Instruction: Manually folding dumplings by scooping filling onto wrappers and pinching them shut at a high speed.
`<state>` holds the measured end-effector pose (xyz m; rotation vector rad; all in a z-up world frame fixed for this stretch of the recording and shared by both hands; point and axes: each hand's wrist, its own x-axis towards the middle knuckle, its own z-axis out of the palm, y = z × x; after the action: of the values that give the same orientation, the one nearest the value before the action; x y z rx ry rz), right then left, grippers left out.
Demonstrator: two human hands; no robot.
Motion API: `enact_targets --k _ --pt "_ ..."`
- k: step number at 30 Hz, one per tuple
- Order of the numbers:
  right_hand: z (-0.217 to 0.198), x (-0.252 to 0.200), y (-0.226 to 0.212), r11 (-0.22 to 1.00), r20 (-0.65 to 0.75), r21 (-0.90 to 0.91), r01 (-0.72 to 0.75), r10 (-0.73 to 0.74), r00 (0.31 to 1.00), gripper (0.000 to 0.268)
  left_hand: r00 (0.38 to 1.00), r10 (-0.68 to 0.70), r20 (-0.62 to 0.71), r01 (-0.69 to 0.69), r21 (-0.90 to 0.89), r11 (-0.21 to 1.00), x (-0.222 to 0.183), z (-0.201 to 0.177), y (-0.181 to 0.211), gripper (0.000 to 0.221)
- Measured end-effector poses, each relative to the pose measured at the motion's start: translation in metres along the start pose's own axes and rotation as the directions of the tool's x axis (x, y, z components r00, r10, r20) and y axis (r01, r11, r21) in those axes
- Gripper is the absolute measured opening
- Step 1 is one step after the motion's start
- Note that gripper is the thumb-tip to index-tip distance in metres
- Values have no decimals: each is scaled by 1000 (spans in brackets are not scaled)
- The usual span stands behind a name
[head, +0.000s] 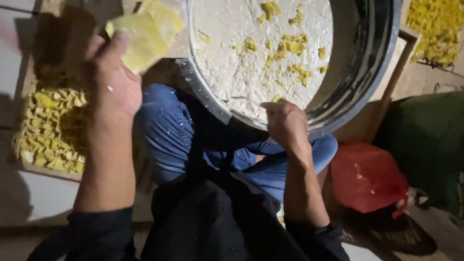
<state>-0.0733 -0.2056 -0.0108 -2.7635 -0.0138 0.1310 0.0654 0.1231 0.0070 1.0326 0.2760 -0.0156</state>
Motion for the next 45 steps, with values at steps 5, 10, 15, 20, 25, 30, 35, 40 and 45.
enact_targets --k 5,10,15,20,25,30,35,40,45 --pt "19 10 -10 1000 66 -5 8 -8 998 41 976 -216 -32 219 93 971 -33 42 -4 43" --pt "2 5 -13 999 221 -33 25 -17 975 35 934 -331 -139 353 198 914 -44 61 -8 57" --pt "45 4 11 967 267 -187 -171 217 939 33 955 -252 -158 256 10 967 -47 59 -47 25" --pt "24 13 13 937 381 95 -337 278 882 30 951 -243 -193 240 -38 970 -52 69 -30 26" --pt "-34 -7 -2 768 401 409 -492 333 853 34 946 -251 -204 231 -119 966 -53 60 -49 28" --pt "-38 -22 -5 610 112 751 -253 261 959 21 921 -354 -164 336 -124 934 -61 80 -67 36" --pt "37 -24 20 629 -295 752 199 50 954 34 884 -464 -55 436 -261 861 -65 92 -108 38" --pt "38 -26 11 635 -362 735 236 74 929 34 828 -549 -113 450 -449 772 -70 121 -65 54" --pt "-12 -27 2 769 -246 631 100 76 966 20 936 -312 -162 306 -59 950 -71 114 -70 31"
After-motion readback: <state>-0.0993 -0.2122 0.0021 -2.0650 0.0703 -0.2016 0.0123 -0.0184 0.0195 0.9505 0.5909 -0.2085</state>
